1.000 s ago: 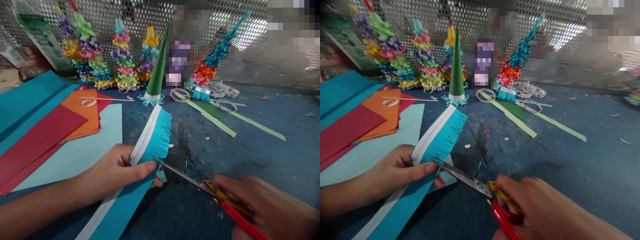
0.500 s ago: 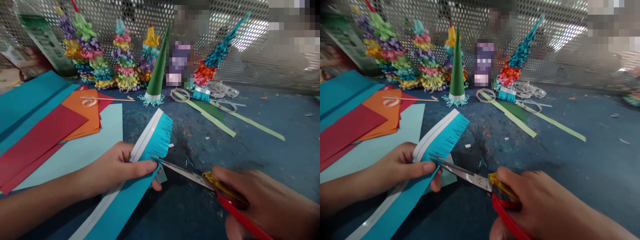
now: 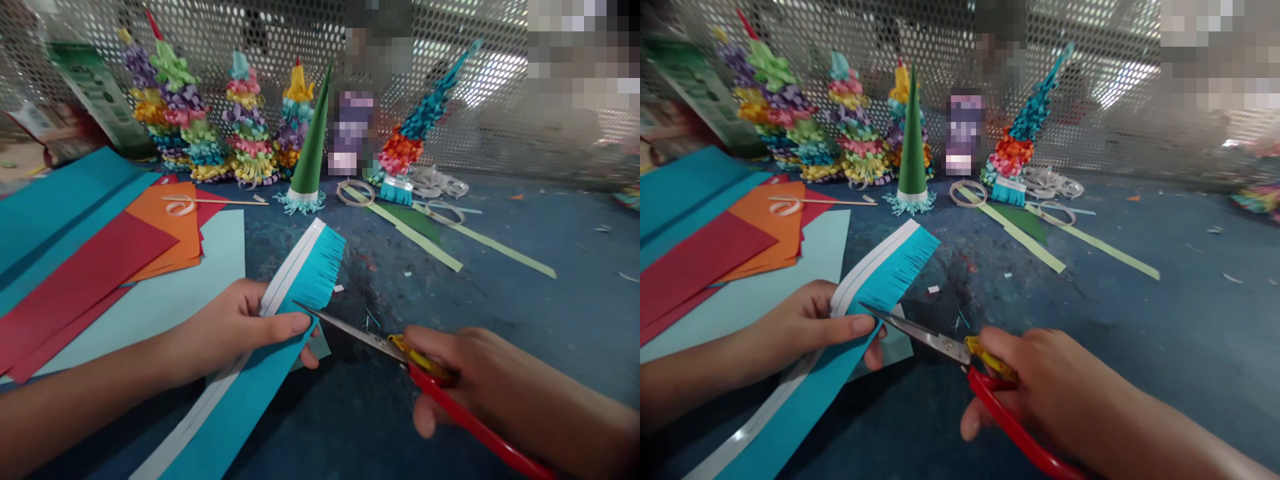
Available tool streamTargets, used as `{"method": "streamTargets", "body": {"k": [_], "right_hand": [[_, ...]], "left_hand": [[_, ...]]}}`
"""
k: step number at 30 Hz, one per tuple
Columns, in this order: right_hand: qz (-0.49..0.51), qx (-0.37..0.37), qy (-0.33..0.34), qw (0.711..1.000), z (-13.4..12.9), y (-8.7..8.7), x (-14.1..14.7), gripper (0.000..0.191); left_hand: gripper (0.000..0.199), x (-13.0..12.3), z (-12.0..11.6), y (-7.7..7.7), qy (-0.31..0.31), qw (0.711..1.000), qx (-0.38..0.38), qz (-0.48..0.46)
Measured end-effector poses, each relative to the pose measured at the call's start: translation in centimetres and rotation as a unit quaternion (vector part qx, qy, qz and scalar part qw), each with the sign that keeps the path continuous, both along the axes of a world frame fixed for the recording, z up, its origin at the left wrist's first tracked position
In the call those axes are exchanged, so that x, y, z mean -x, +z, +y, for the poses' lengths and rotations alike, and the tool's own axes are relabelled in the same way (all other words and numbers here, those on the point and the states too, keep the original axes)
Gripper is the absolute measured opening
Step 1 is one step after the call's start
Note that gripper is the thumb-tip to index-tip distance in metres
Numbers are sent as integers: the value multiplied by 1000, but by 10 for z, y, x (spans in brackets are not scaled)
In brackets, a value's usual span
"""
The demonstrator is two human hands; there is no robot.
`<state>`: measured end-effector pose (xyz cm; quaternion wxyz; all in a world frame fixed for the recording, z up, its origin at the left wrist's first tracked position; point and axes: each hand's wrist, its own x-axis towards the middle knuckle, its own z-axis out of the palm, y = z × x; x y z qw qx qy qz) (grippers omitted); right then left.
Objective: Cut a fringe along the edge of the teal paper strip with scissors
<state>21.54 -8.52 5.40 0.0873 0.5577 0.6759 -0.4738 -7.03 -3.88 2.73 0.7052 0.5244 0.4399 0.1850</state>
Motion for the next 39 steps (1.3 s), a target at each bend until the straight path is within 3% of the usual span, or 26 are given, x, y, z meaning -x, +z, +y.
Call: {"method": "streamTargets", "body": {"k": [10,20,27,31,36,39], "right_hand": [[-44,10,-3,999,-2,3,-2,9],[-10,-8,14,1000,0,-2,-3,9],[-27,-19,-14,999,-2,1,2,20],[-39,-13,-24,999,-8,-7,-5,20],[-53,-127,-25,990,-22,-21,-26,25],[-50,-137,-30,989,-25,-23,-32,21]], "left_hand": [[33,2,0,-3,-26,1000,-7,5],[30,3,1,-3,-37,999,1,-13],[24,1,0,-5,-3,998,-28,-52],[29,-2,-5,-2,45,999,11,-23],[28,-5,-8,1,80,996,33,-4],[29,-6,-8,2,98,994,41,5]]}}
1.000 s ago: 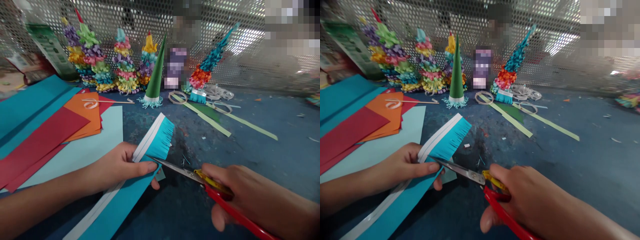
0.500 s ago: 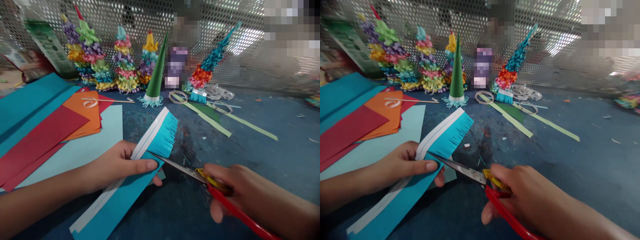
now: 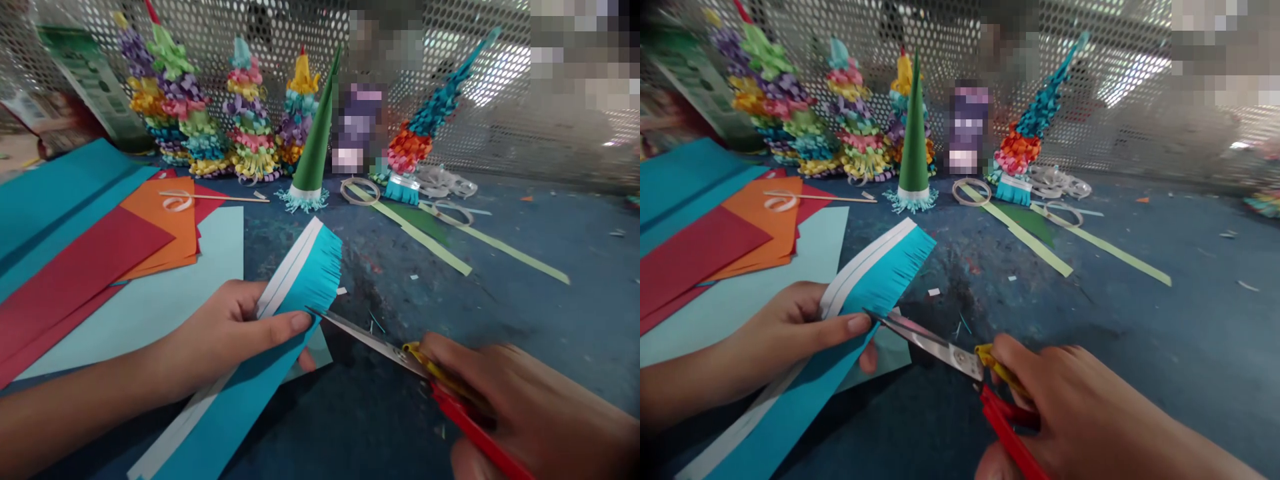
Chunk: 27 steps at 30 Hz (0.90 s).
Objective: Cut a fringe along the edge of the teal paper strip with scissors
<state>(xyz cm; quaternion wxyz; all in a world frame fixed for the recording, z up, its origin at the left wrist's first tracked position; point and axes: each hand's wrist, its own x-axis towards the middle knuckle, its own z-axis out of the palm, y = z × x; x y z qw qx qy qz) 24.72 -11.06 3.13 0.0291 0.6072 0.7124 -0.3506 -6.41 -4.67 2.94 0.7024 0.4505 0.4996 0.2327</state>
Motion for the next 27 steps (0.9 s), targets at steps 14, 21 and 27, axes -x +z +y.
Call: {"method": "streamTargets", "body": {"k": [14,21,27], "right_hand": [[115,83,57,988,21,5,16,14],[57,95,53,992,25,14,23,15],[50,101,25,993,23,13,23,15]], "left_hand": [[24,-1,1,3,-9,1000,23,-3],[33,1,2,3,-8,1000,15,17],[39,2,-1,1,-10,1000,14,10]]}}
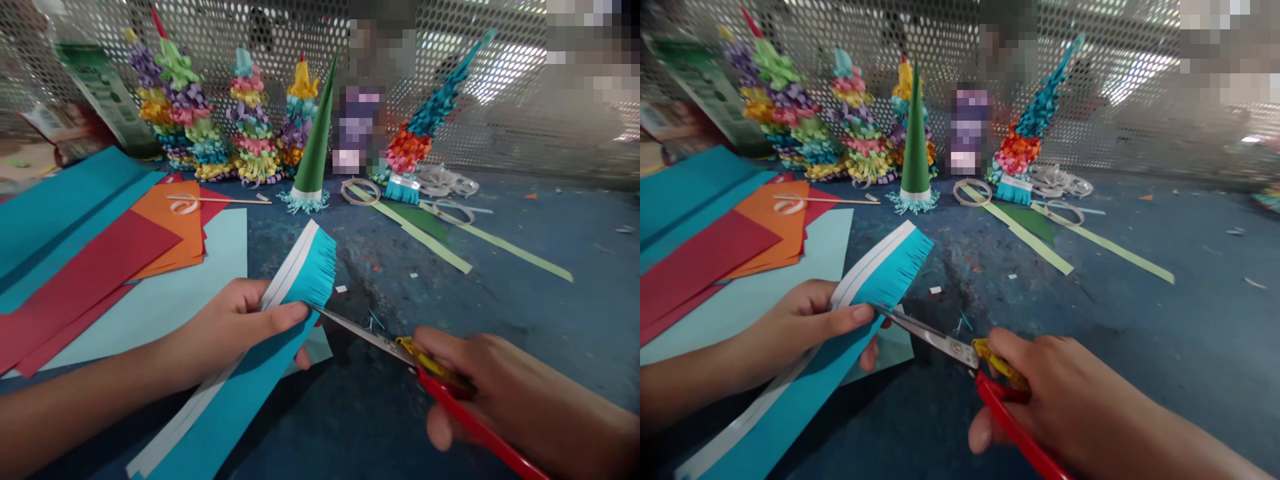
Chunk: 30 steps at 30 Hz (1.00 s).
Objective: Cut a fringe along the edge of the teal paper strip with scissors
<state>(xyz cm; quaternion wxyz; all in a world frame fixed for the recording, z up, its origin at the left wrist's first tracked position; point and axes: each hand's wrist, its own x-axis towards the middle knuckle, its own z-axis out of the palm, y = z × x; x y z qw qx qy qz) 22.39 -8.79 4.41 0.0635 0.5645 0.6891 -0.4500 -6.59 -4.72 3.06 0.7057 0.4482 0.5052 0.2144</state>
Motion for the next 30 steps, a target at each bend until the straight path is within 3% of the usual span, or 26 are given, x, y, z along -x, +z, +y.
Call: {"method": "streamTargets", "body": {"k": [3,9,25,30], "right_hand": [[-5,39,-12,999,-2,1,-2,17],[-8,45,-18,999,-5,1,-1,17],[29,-34,11,999,0,0,7,18],[12,-5,1,1000,-2,3,3,19]], "left_hand": [[37,-2,1,3,-6,1000,1,10],[34,-2,1,1,-25,1000,9,0],[33,-1,0,3,-15,1000,17,-5],[37,-1,-1,1,-19,1000,14,-20]]}}
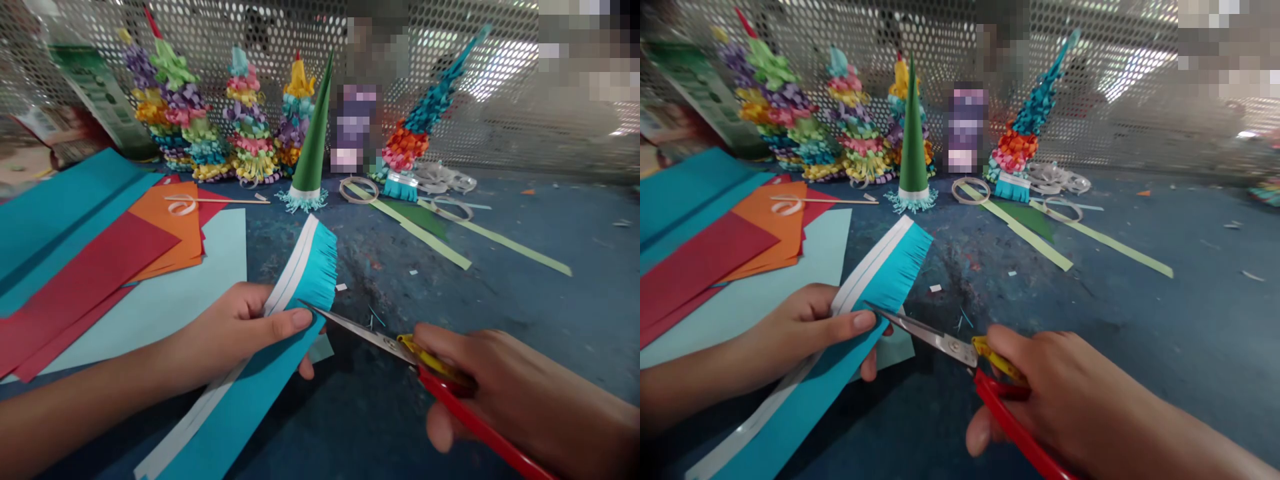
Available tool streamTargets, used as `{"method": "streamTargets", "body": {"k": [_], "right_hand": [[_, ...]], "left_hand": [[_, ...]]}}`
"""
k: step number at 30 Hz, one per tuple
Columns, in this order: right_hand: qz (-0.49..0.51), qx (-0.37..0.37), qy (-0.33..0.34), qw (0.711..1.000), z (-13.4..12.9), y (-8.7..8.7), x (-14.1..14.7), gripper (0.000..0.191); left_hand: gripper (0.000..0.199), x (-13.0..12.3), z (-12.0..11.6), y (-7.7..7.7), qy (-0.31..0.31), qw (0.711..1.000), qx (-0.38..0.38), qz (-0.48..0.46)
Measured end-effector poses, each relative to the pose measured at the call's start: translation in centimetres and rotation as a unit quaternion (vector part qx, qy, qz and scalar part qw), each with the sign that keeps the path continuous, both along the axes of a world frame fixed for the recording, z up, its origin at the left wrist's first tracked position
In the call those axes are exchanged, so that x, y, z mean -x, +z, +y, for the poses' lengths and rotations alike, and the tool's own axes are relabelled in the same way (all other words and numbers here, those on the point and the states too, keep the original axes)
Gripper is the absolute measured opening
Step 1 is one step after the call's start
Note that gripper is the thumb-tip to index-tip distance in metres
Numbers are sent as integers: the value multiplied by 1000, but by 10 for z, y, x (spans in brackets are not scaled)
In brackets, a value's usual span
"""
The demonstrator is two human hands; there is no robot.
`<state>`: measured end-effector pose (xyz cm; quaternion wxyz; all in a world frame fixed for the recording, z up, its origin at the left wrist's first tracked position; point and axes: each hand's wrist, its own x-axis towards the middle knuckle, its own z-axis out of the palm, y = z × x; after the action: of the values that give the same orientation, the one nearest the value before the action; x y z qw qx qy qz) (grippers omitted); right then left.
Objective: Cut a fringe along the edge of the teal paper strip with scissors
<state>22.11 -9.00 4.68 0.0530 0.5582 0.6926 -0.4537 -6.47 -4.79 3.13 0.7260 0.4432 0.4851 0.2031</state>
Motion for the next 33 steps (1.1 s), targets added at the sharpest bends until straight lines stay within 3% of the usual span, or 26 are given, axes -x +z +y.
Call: {"method": "streamTargets", "body": {"k": [6,12,22,29,31,33], "right_hand": [[-18,58,-24,998,-2,1,-1,19],[-53,43,-11,998,1,2,1,11],[-28,43,3,999,1,0,4,10],[-24,63,-14,998,-3,-2,-6,11],[-38,47,-22,998,-12,-8,-16,9],[-54,-23,-24,998,-22,-15,-27,11]], "left_hand": [[41,1,0,0,-1,1000,11,0],[39,1,0,-2,-14,1000,-4,-15],[39,2,1,-4,-26,999,-16,-19],[16,2,1,-6,-18,995,-75,-60],[17,2,0,-6,-5,995,-87,-49],[21,3,-1,-6,19,996,-83,-25]]}}
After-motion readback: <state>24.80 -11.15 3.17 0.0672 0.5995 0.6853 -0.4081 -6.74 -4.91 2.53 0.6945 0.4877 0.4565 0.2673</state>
